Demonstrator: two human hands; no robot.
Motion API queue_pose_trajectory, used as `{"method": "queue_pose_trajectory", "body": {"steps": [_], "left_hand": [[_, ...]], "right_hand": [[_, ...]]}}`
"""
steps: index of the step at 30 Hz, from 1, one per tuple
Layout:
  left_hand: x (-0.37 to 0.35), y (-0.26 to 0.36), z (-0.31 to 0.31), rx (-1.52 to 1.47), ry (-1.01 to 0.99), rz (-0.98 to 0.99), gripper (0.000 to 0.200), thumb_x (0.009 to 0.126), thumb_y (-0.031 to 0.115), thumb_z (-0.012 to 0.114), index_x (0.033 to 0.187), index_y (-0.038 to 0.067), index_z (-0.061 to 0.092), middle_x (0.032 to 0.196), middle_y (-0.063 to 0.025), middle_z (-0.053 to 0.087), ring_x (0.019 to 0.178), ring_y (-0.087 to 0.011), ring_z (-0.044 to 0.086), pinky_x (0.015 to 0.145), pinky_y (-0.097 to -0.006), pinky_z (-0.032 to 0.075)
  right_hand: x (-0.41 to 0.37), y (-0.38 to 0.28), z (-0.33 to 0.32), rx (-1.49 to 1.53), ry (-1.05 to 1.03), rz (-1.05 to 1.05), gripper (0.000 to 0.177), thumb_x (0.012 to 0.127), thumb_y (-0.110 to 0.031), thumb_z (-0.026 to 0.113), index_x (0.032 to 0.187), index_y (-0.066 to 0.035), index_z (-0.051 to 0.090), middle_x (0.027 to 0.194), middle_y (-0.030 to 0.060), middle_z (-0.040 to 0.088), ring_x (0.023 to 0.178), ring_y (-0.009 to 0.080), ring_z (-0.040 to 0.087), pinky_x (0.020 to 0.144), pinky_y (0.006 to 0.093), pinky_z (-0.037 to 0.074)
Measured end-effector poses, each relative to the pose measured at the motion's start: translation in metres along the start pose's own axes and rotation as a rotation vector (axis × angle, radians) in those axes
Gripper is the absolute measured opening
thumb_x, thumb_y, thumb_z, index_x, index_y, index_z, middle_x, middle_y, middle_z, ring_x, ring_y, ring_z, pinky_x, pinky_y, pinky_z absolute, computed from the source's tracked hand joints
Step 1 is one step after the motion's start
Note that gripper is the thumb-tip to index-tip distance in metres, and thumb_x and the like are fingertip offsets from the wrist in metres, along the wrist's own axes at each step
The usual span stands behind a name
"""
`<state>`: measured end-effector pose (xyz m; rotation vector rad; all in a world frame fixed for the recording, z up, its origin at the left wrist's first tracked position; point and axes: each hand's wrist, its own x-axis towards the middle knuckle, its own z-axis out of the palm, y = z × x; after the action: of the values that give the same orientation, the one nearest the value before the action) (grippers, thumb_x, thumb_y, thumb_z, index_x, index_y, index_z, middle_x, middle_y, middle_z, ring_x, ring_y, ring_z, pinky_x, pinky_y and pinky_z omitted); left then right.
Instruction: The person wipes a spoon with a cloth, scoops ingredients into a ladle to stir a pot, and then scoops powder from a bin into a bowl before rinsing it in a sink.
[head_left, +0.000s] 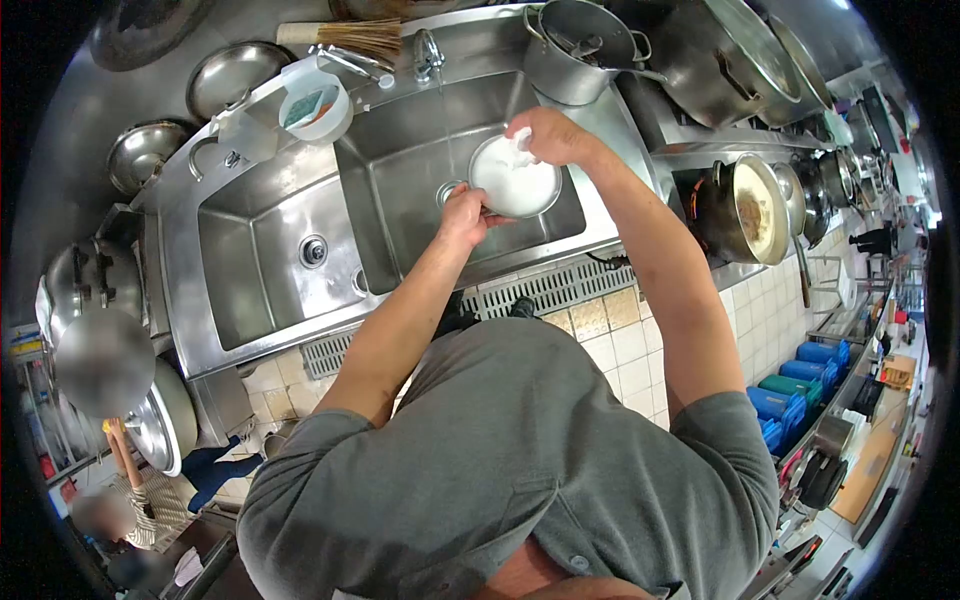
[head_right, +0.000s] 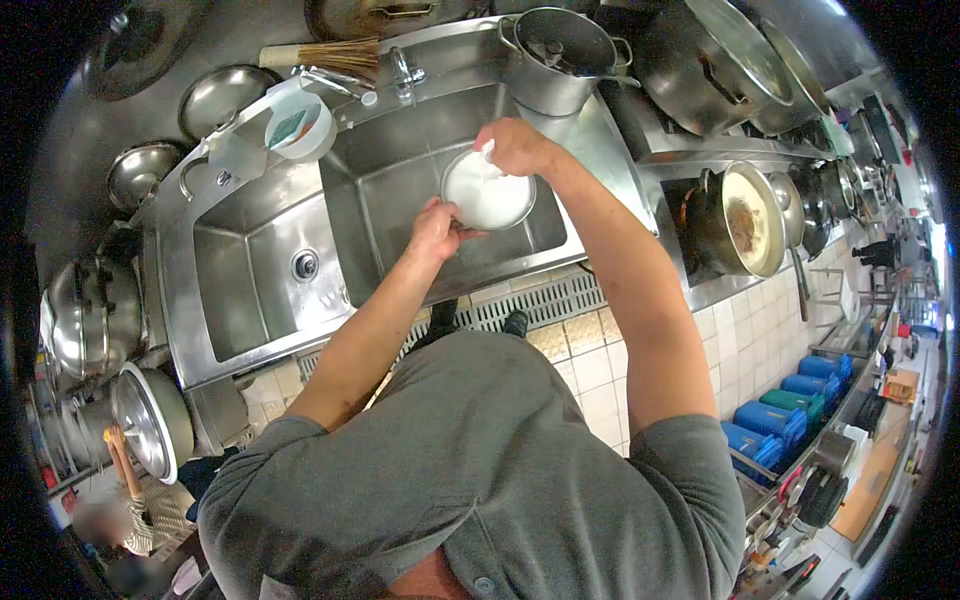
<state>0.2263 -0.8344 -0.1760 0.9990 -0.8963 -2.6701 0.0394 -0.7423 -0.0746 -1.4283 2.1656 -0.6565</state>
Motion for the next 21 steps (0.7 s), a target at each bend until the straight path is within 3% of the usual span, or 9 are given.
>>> {"method": "queue_pose_trajectory", "body": {"steps": [5,7,9,11,13,14,16,18,21], "left_hand": [[-0.004,0.008,0.004,-0.02,-0.053,0.026,0.03,0.08,-0.005,0.045,0.109,0.002,0.04,0.11,-0.0231,0.053,0.095,-0.0448,0.062,0.068,-0.0629,0.06],[-0.007,0.013,0.007,-0.019,-0.063,0.041,0.033,0.081,-0.004,0.046,0.113,0.003,0.04,0.113,-0.0221,0.051,0.098,-0.0455,0.06,0.071,-0.0653,0.058],[-0.008,0.016,0.009,-0.021,-0.06,0.061,0.029,0.078,-0.006,0.045,0.106,0.0,0.041,0.107,-0.0246,0.055,0.09,-0.0451,0.064,0.065,-0.0596,0.061],[-0.007,0.019,0.01,-0.016,-0.045,0.063,0.029,0.078,-0.006,0.045,0.106,0.0,0.041,0.106,-0.0246,0.055,0.089,-0.0451,0.064,0.065,-0.0596,0.061],[-0.006,0.019,0.008,-0.012,-0.03,0.062,0.029,0.078,-0.006,0.045,0.105,0.001,0.041,0.105,-0.0246,0.055,0.088,-0.0452,0.064,0.064,-0.0596,0.061],[-0.006,0.02,0.007,-0.009,-0.034,0.044,0.031,0.079,-0.005,0.045,0.109,0.001,0.04,0.11,-0.0233,0.053,0.094,-0.0451,0.062,0.068,-0.0617,0.06],[-0.007,0.022,0.009,-0.007,-0.04,0.028,0.034,0.08,-0.004,0.045,0.113,0.002,0.039,0.114,-0.0219,0.05,0.099,-0.045,0.059,0.072,-0.0637,0.059],[-0.009,0.022,0.01,-0.025,-0.003,0.07,0.027,0.076,-0.006,0.045,0.102,0.003,0.041,0.102,-0.0234,0.056,0.087,-0.0453,0.064,0.063,-0.0589,0.061],[-0.008,0.022,0.01,-0.014,-0.006,0.073,0.026,0.076,-0.007,0.045,0.1,0.004,0.041,0.101,-0.0229,0.056,0.085,-0.0456,0.064,0.063,-0.0587,0.062]], "right_hand": [[0.004,-0.001,0.033,-0.146,0.202,-0.019,0.023,0.085,-0.014,0.065,0.103,0.0,0.068,0.102,0.0211,0.068,0.092,0.0389,0.066,0.084,0.0427,0.052],[0.005,-0.011,0.041,-0.081,0.272,0.141,0.024,0.086,-0.02,0.066,0.1,-0.001,0.068,0.102,0.0229,0.067,0.095,0.042,0.064,0.086,0.0438,0.05],[0.006,-0.017,0.039,-0.115,0.203,0.184,0.025,0.085,-0.019,0.065,0.102,-0.001,0.067,0.101,0.0228,0.067,0.097,0.0412,0.064,0.087,0.0437,0.05],[0.004,-0.019,0.041,-0.15,0.133,0.228,0.026,0.084,-0.018,0.064,0.104,-0.002,0.067,0.101,0.0226,0.067,0.099,0.0404,0.063,0.087,0.0436,0.05],[-0.005,-0.011,0.049,-0.106,0.29,0.019,0.029,0.08,-0.01,0.06,0.108,-0.002,0.066,0.098,0.0234,0.068,0.098,0.0403,0.063,0.088,0.0439,0.049],[-0.004,-0.007,0.05,-0.106,0.289,0.018,0.029,0.08,-0.01,0.06,0.108,-0.002,0.066,0.098,0.0234,0.068,0.098,0.0403,0.063,0.088,0.0439,0.049],[0.0,-0.001,0.045,-0.119,0.224,-0.018,0.036,0.076,-0.004,0.055,0.11,-0.002,0.066,0.096,0.0249,0.068,0.096,0.0401,0.064,0.089,0.0443,0.05],[0.001,0.001,0.042,-0.175,0.176,-0.013,0.037,0.075,-0.003,0.054,0.11,-0.002,0.066,0.098,0.0252,0.068,0.097,0.0396,0.065,0.09,0.0441,0.05],[0.002,0.001,0.043,-0.272,0.109,-0.007,0.037,0.074,-0.003,0.055,0.109,-0.003,0.068,0.102,0.0253,0.067,0.097,0.0389,0.065,0.09,0.0438,0.05]]}}
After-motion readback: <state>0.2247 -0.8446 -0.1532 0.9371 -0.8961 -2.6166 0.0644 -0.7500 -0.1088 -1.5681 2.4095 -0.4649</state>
